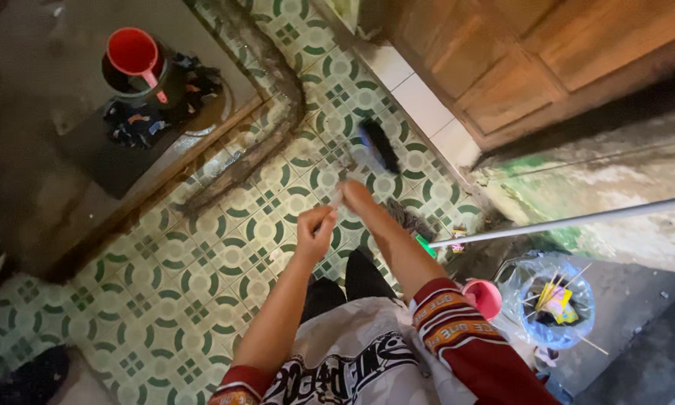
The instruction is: The person attaches a black brush head to a long white handle by inserting the handle into the brush socket and rotating it, then tests the broom on the tiled floor.
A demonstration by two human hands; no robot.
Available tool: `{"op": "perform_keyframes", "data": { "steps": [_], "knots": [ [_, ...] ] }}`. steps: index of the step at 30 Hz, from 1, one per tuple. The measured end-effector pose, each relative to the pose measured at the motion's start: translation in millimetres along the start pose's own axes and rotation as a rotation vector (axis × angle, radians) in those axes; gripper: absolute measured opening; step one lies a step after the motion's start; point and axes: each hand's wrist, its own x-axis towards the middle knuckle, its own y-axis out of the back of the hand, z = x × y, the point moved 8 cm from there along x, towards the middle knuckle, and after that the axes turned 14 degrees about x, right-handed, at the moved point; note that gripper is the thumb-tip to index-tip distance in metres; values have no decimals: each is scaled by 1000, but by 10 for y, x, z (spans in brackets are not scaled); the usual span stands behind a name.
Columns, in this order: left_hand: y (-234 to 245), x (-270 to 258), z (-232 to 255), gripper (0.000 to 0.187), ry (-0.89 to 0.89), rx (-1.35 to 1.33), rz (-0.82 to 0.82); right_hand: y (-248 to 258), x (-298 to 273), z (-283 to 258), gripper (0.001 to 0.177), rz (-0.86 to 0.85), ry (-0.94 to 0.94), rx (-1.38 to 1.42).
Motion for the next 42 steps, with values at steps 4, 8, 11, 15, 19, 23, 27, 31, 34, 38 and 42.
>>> {"op": "perform_keyframes", "data": {
  "steps": [4, 8, 11, 15, 19, 23, 27, 31, 34, 38, 42],
  "knots": [
    [374, -250, -43, 31, 37, 121, -8, -941, -719, -292, 33, -153, 1151, -571],
    [712, -467, 510, 27, -119, 224, -13, -1467, -799, -57, 18, -384, 883, -478],
    [954, -451, 1064, 32, -231, 223, 19, -1688, -766, -154, 12, -464, 647, -198],
    [1242, -534, 1491, 32, -335, 150, 31, -1600, -1045, -532, 19, -260, 872, -573],
    [1313, -500, 1108, 33, -262, 118, -2, -1370, -1244, -905, 22, -179, 1042, -691],
    [1167, -630, 342, 35, -167, 79, -20, -1315, -1015, -480, 13, -128, 900, -744],
    [1097, -922, -122, 32, -64, 139, -38, -1650, -809, 132, 9, -224, 876, -581],
    [1363, -1161, -148, 32, -16, 176, -48, -2146, -800, 364, 11, -386, 594, 113],
    [1439, -1123, 129, 26, -135, 269, -48, -2483, -766, 357, 12, -493, 322, 331],
    [1789, -1283, 610, 28, -216, 284, 45, -2724, -1019, 300, 7, -514, 474, 53],
    [1989, -1295, 1133, 26, -316, 208, 97, -2570, -1539, -301, 18, -464, 1070, -412]
  ]
}}
